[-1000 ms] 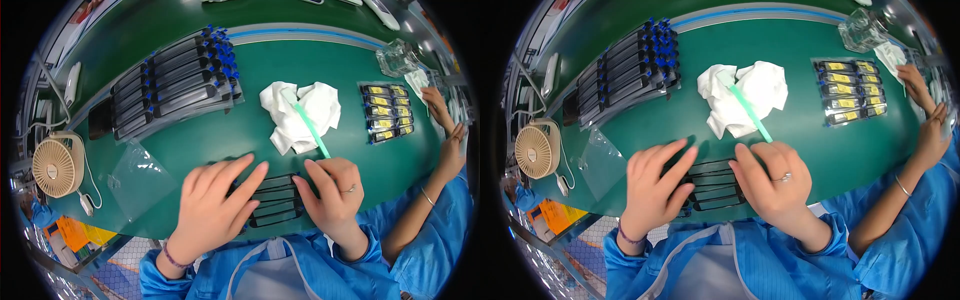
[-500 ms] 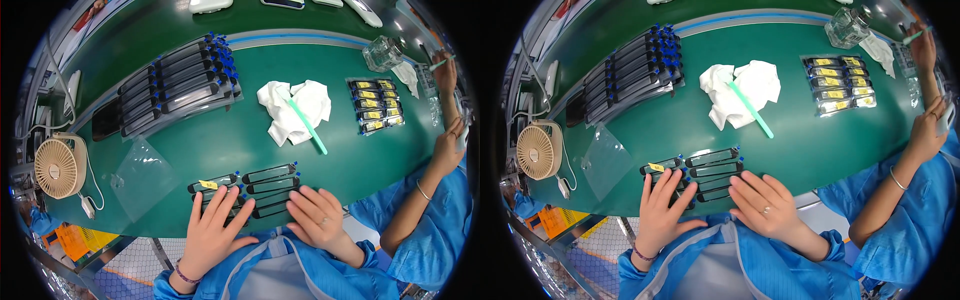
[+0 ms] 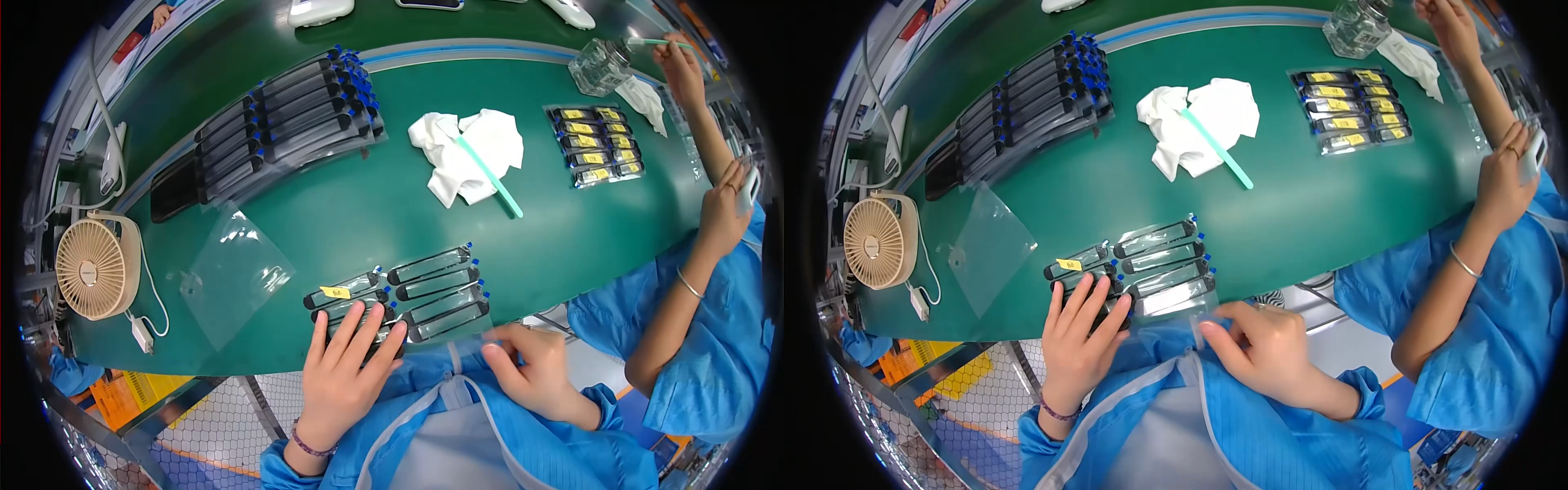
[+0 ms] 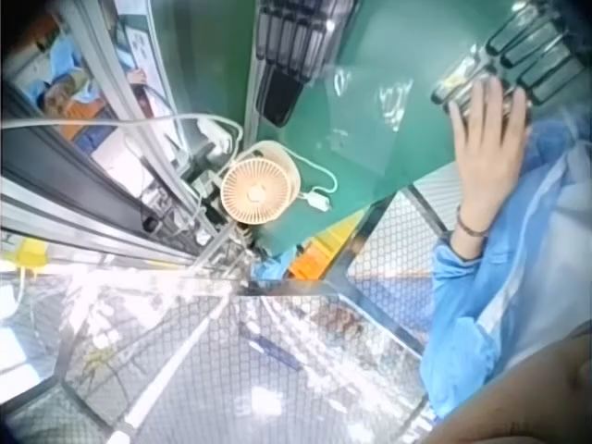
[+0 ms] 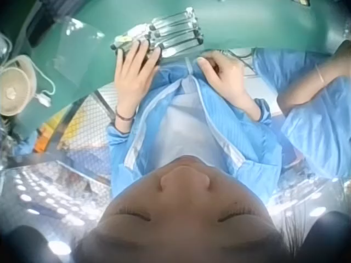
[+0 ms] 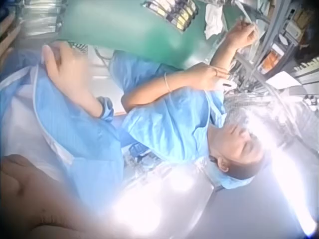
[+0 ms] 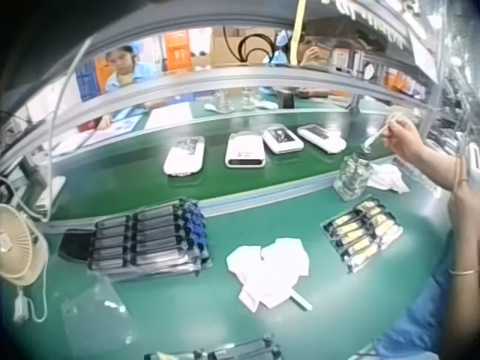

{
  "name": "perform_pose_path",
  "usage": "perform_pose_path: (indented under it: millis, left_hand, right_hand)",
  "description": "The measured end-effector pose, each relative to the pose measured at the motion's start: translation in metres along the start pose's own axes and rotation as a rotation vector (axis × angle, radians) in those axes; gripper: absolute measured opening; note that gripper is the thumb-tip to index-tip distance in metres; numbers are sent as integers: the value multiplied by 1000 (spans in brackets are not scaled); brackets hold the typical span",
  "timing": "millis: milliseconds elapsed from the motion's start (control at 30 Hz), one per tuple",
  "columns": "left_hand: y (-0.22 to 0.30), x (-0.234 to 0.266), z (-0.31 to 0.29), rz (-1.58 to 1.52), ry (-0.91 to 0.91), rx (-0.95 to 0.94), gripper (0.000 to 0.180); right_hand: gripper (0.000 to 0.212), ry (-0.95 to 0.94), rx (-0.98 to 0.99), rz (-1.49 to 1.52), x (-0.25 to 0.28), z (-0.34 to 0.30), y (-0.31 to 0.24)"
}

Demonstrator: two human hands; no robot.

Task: The person cleans a white electronic device with a swab and a cloth, then attaches small black plastic components to it by hand.

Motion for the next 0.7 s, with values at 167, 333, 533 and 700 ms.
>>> perform_pose_path:
  millis: [167, 333, 533, 700]
  left_hand:
    - [4, -2, -11, 29, 163, -117, 25]
    - [15, -2, -20, 102, 199, -239, 24]
    - [-3, -6, -23, 151, 338, -159, 55]
    - [-18, 12, 18, -34, 274, 1, 46]
  right_hand:
    - [30, -384, -335, 831, -8, -4, 5]
    - [37, -567, -439, 1120, 2, 10, -23]
    - [32, 24, -62, 910, 79, 42, -36]
    - [34, 612, 41, 827, 165, 91, 34]
Point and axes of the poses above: each hand's wrist, its own z-axis towards the middle knuckle, its own x-axis out of the back of the hand, y = z × x, the point moved 3 cm from there along z, towards the middle knuckle, and after that the axes turned 8 degrees about -x, right-handed, at the moved point
